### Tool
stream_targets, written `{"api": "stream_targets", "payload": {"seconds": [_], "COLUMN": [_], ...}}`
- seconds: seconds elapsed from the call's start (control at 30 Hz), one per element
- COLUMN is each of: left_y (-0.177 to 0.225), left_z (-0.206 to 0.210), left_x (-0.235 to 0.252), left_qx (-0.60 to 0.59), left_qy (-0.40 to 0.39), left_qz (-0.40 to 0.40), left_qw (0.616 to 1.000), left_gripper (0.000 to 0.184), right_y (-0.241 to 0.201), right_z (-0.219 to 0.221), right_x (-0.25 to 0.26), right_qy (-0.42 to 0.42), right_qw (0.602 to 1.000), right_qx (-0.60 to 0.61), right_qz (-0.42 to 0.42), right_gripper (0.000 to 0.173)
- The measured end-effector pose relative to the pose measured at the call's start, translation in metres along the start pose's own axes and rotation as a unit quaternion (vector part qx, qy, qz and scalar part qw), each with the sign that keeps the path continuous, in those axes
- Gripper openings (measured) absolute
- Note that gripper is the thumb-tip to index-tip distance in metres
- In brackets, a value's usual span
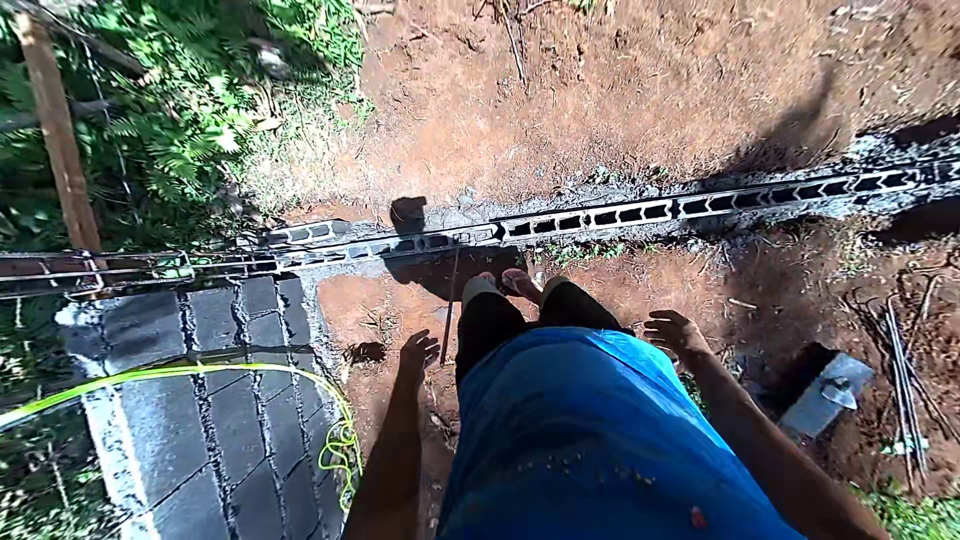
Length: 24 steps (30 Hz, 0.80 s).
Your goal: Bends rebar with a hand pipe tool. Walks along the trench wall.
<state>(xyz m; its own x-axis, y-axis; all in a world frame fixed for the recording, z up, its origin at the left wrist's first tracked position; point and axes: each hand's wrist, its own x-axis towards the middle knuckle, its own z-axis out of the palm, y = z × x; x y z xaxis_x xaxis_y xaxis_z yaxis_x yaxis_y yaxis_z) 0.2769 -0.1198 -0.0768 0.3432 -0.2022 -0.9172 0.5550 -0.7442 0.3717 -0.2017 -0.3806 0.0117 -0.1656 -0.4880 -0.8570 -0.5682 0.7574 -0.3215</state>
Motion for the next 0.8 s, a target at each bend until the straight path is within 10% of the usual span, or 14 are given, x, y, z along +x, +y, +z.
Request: {"api": "stream_targets", "payload": {"seconds": [0.33, 0.8], "left_y": [0.018, -0.063], "left_z": [-0.043, -0.019], "left_x": [0.036, -0.014], "left_qx": [-0.03, 0.12], "left_qy": [0.013, -0.03], "left_qz": [-0.013, -0.133], "left_qw": [0.999, 0.983], "left_gripper": [0.039, 0.035], "right_y": [0.049, 0.12], "right_z": [0.02, 0.024], "right_x": [-0.093, -0.137], "right_qy": [0.063, 0.094], "right_qw": [0.997, 0.986], "right_qx": [0.009, 0.107], "right_qz": [0.035, 0.089], "right_gripper": [0.034, 0.033]}}
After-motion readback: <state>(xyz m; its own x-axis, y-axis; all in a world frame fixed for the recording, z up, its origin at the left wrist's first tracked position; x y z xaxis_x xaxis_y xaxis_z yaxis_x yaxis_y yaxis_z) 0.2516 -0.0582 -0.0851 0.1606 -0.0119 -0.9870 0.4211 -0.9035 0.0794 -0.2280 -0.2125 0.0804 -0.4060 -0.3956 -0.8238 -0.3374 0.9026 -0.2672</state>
